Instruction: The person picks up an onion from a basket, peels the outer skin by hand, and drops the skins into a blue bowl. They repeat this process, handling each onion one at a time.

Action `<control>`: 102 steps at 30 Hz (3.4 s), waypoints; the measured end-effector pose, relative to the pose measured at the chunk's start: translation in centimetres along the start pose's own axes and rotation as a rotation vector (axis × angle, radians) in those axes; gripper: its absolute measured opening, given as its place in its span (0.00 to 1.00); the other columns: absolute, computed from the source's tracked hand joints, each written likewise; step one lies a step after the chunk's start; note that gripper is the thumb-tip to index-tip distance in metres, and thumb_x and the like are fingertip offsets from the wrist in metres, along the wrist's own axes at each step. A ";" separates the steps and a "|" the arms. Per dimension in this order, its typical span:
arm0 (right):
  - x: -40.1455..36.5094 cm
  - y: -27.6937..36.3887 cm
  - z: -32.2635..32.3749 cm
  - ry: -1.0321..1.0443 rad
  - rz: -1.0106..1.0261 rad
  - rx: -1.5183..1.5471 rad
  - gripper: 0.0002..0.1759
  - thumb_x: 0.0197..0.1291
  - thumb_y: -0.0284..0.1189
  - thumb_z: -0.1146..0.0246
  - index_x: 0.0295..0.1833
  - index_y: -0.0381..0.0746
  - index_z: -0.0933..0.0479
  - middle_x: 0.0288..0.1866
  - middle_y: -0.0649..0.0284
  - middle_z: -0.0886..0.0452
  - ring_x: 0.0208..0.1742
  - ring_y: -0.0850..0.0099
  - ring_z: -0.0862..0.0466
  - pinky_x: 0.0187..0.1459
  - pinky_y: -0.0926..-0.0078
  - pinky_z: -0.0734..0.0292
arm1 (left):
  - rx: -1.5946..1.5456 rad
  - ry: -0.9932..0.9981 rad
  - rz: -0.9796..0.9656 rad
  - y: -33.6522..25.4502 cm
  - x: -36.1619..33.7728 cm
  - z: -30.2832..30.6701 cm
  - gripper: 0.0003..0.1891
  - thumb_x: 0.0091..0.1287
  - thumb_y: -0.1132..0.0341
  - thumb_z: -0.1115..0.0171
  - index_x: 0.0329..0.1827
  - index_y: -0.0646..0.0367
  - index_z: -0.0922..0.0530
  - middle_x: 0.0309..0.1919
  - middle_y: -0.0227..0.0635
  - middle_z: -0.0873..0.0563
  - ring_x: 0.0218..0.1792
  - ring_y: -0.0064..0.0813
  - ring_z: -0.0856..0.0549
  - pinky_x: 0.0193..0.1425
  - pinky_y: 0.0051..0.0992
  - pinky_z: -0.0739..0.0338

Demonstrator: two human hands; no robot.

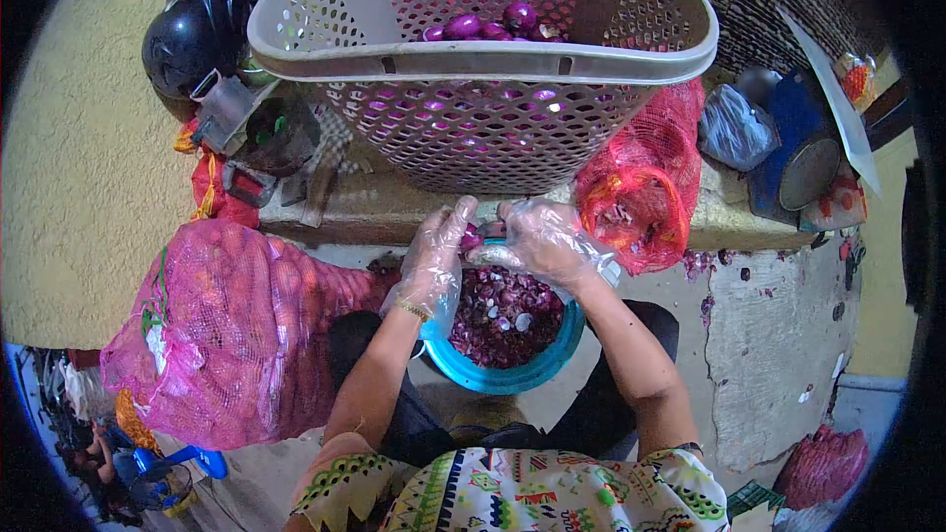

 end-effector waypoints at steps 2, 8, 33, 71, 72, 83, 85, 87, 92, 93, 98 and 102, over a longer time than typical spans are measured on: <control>0.0 0.0 -0.1 0.000 0.012 0.001 0.38 0.53 0.70 0.35 0.34 0.42 0.17 0.25 0.53 0.16 0.29 0.54 0.12 0.33 0.52 0.21 | 0.056 -0.011 -0.029 -0.2 -0.1 0.0 0.40 0.67 0.28 0.41 0.50 0.65 0.18 0.41 0.42 0.14 0.45 0.35 0.17 0.57 0.37 0.26; -0.2 0.2 -1.0 -0.021 0.051 -0.073 0.34 0.59 0.67 0.37 0.33 0.43 0.17 0.25 0.54 0.16 0.28 0.54 0.13 0.31 0.52 0.22 | 0.198 0.002 -0.118 -2.2 -1.1 0.2 0.38 0.71 0.31 0.45 0.49 0.66 0.18 0.43 0.46 0.13 0.47 0.42 0.16 0.60 0.38 0.27; -0.3 -0.1 -0.8 -0.042 -0.002 0.114 0.34 0.51 0.64 0.28 0.35 0.41 0.18 0.27 0.58 0.13 0.31 0.57 0.12 0.36 0.57 0.20 | -0.305 0.024 0.039 0.7 0.8 -0.1 0.29 0.72 0.39 0.37 0.58 0.58 0.21 0.50 0.35 0.15 0.48 0.27 0.15 0.55 0.31 0.19; -0.4 0.0 -1.5 -0.024 0.057 -0.031 0.32 0.57 0.69 0.38 0.31 0.49 0.14 0.22 0.58 0.16 0.26 0.58 0.13 0.29 0.58 0.20 | -0.023 0.011 -0.098 1.3 1.5 0.5 0.35 0.71 0.34 0.41 0.52 0.63 0.17 0.45 0.40 0.14 0.46 0.33 0.19 0.59 0.34 0.27; -0.4 0.1 -1.1 -0.025 0.057 -0.031 0.32 0.57 0.69 0.38 0.31 0.49 0.14 0.22 0.58 0.16 0.26 0.58 0.13 0.29 0.58 0.20 | -0.024 0.023 -0.098 1.0 1.3 0.4 0.35 0.71 0.33 0.41 0.52 0.63 0.17 0.44 0.41 0.14 0.46 0.33 0.19 0.59 0.34 0.27; -0.2 -0.3 -1.0 -0.032 0.015 0.029 0.35 0.54 0.70 0.36 0.32 0.47 0.13 0.24 0.56 0.15 0.28 0.56 0.12 0.33 0.56 0.19 | 0.109 -0.009 -0.150 -0.3 0.5 0.4 0.29 0.74 0.38 0.40 0.52 0.59 0.16 0.41 0.32 0.13 0.43 0.25 0.18 0.54 0.30 0.24; -0.2 -0.3 -1.3 -0.020 0.017 0.009 0.35 0.55 0.70 0.36 0.32 0.47 0.13 0.24 0.55 0.14 0.28 0.56 0.12 0.33 0.57 0.19 | -0.031 0.047 -0.079 0.7 1.0 0.1 0.38 0.69 0.31 0.42 0.57 0.63 0.17 0.49 0.42 0.13 0.50 0.33 0.18 0.62 0.33 0.28; -0.2 -0.5 -1.8 -0.007 0.020 -0.010 0.34 0.55 0.70 0.36 0.31 0.47 0.13 0.24 0.55 0.14 0.28 0.56 0.12 0.32 0.57 0.19 | -0.014 0.044 -0.093 1.0 1.2 0.3 0.38 0.69 0.31 0.41 0.56 0.63 0.17 0.48 0.42 0.13 0.50 0.33 0.18 0.61 0.33 0.27; -0.3 -0.7 -2.2 -0.046 0.065 -0.041 0.34 0.55 0.70 0.36 0.30 0.48 0.13 0.22 0.56 0.16 0.25 0.57 0.13 0.29 0.57 0.20 | 0.014 0.030 -0.085 1.0 1.3 0.3 0.36 0.70 0.32 0.41 0.52 0.63 0.17 0.43 0.41 0.13 0.46 0.32 0.18 0.57 0.34 0.26; -0.4 -0.5 -1.8 -0.046 0.065 -0.041 0.34 0.55 0.70 0.36 0.30 0.48 0.13 0.22 0.56 0.16 0.25 0.57 0.13 0.29 0.57 0.20 | 0.004 0.025 -0.100 0.8 1.2 0.2 0.36 0.69 0.32 0.40 0.51 0.64 0.17 0.41 0.41 0.13 0.44 0.33 0.18 0.55 0.35 0.26; -0.3 -0.1 -0.5 -0.088 0.088 -0.070 0.36 0.53 0.71 0.36 0.31 0.45 0.16 0.21 0.55 0.17 0.25 0.55 0.13 0.29 0.55 0.21 | 0.210 -0.034 -0.229 -2.2 -0.9 0.4 0.36 0.70 0.32 0.41 0.49 0.65 0.17 0.38 0.42 0.14 0.41 0.35 0.18 0.52 0.36 0.26; -0.3 -0.4 -1.0 -0.078 0.102 -0.005 0.38 0.53 0.72 0.38 0.33 0.43 0.17 0.21 0.54 0.17 0.25 0.54 0.13 0.29 0.54 0.21 | 0.283 -0.021 -0.156 -1.6 -0.4 0.3 0.39 0.70 0.30 0.43 0.54 0.65 0.17 0.44 0.48 0.13 0.47 0.40 0.16 0.58 0.38 0.26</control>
Point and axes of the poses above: each hand's wrist, its own x-axis towards the middle knuckle, its own z-axis out of the back of the hand, y = z × x, the point moved 5 cm from there along x, towards the middle knuckle
